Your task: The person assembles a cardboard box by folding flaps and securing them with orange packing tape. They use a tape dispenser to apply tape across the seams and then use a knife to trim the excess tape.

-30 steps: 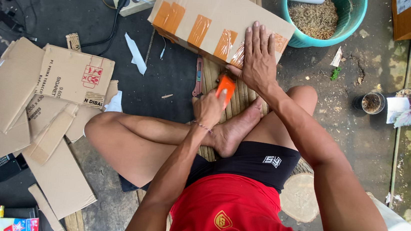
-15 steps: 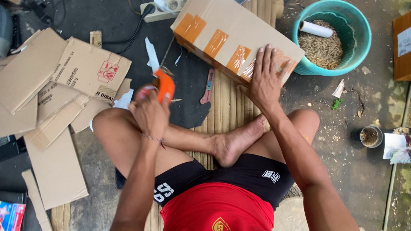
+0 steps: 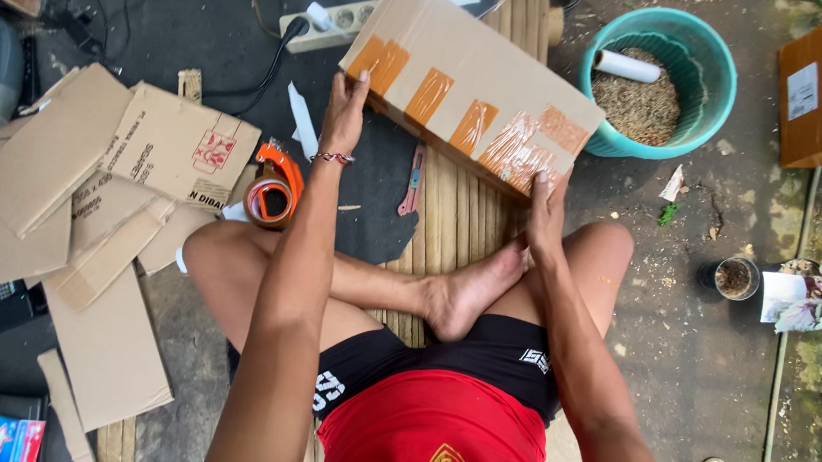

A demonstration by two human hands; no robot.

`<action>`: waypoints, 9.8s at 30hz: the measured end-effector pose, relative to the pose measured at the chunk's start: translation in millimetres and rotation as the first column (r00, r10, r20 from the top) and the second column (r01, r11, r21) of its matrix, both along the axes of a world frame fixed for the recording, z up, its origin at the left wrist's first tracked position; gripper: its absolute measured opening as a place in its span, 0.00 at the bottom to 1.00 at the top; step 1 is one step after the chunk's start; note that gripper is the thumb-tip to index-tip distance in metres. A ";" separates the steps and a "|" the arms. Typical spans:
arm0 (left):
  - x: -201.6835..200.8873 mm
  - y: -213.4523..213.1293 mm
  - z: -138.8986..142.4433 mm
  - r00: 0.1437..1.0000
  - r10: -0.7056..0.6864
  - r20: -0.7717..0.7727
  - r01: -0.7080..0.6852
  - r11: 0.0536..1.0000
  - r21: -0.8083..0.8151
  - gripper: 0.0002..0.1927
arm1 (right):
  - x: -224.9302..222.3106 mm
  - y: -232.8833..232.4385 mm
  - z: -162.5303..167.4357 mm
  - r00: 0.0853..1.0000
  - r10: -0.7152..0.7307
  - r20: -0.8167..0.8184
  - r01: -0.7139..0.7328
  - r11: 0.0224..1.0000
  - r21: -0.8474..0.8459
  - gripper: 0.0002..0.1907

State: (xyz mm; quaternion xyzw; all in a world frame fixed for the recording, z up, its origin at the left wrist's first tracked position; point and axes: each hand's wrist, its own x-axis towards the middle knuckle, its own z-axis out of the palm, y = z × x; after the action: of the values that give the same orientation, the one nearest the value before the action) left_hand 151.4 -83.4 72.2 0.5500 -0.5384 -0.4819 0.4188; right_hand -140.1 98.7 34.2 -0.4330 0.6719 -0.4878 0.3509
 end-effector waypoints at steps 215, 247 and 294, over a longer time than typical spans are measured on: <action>3.7 145.3 -16.2 0.879 -0.098 0.467 0.091 0.995 0.037 0.25 | 126.6 -79.9 90.0 0.126 0.473 -0.872 -0.629 0.718 0.298 0.59; -0.5 130.3 -56.3 0.866 -0.110 0.488 0.052 0.990 0.131 0.26 | 127.5 -79.3 94.5 0.125 0.498 -0.858 -0.643 0.699 0.312 0.59; 33.1 106.7 -54.6 0.934 0.078 -0.349 -0.013 0.983 0.185 0.36 | 95.4 -62.2 159.0 0.294 0.512 -0.807 -0.673 0.710 0.206 0.56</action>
State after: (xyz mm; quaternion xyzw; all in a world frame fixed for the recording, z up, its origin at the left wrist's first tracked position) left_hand 184.5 23.3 17.7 0.5019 -0.3953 -0.6099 0.4688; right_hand -44.7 36.4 193.1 -0.8522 0.4975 -0.1172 0.1118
